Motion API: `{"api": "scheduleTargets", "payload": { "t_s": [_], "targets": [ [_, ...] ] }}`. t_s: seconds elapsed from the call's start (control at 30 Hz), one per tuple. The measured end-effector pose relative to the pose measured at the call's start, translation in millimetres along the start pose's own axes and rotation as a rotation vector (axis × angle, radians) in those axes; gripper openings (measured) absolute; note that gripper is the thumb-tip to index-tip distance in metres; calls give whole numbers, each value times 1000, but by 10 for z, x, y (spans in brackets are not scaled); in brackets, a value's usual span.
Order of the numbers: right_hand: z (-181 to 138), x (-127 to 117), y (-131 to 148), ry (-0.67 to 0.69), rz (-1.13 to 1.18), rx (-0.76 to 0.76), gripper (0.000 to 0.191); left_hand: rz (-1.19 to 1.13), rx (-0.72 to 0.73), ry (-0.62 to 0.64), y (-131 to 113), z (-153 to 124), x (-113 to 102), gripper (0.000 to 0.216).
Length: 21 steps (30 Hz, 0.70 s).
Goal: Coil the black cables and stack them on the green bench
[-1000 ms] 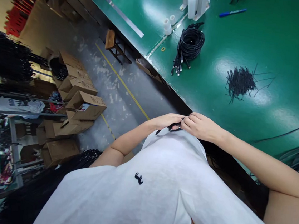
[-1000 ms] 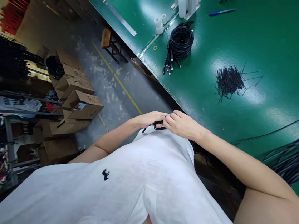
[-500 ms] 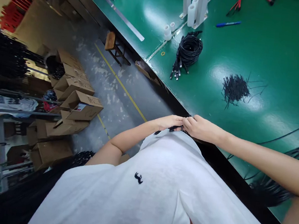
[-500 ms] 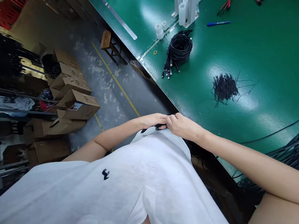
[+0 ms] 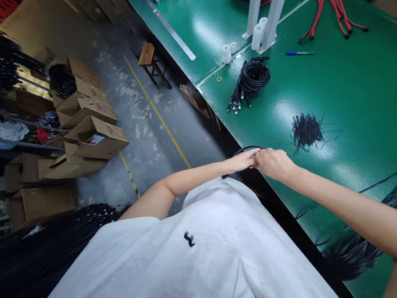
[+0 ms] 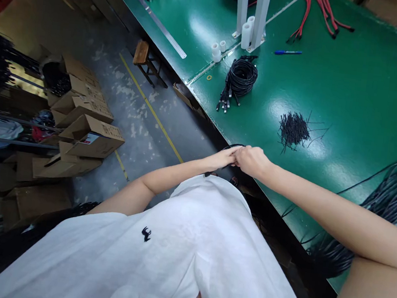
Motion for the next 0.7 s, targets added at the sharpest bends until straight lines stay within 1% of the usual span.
{"api": "scheduleTargets", "payload": {
  "t_s": [0.07,0.1,0.13,0.2,0.3,0.37,0.47,0.53,0.6,0.63,0.67,0.7],
  "targets": [
    [47,-10,-126,-36,46,46,30,-179,0,45,-27,117,-41,63],
    [64,-16,-172,-68,59,58,29,-189,26,88,-63,167,-73,60],
    [74,-23,-201,-101,64,58,29,-134,74,138,-115,207,-110,55],
    [79,-29,-209,-151,59,33,29,145,210,230,-244,255,-191,39],
    [62,-29,-146,-184,37,-25,28,664,390,291,-419,275,-291,21],
    [51,-26,-98,-195,12,-54,27,908,464,292,-492,283,-314,19],
    [63,9,-75,-179,-43,-89,26,1123,508,261,-481,306,-235,24],
    [96,63,-124,-158,-57,-62,26,1133,470,141,-396,320,-142,19],
    [137,133,-206,-148,-51,0,26,1007,417,-27,-279,292,-62,19],
    [153,173,-241,-141,-45,23,25,916,384,-72,-212,260,-30,22],
    [163,214,-263,-132,-41,37,23,830,345,-48,-144,222,2,26],
    [165,253,-271,-121,-38,41,22,761,304,46,-84,180,32,28]
  ]
}}
Point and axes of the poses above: each hand's wrist, its own z-axis towards the middle knuckle, its own x-axis out of the palm, y = z × x, the point moved 4 cm from there along z, towards the middle knuckle, and after that the axes turned 13 degrees about -z, right-handed, at the moved point
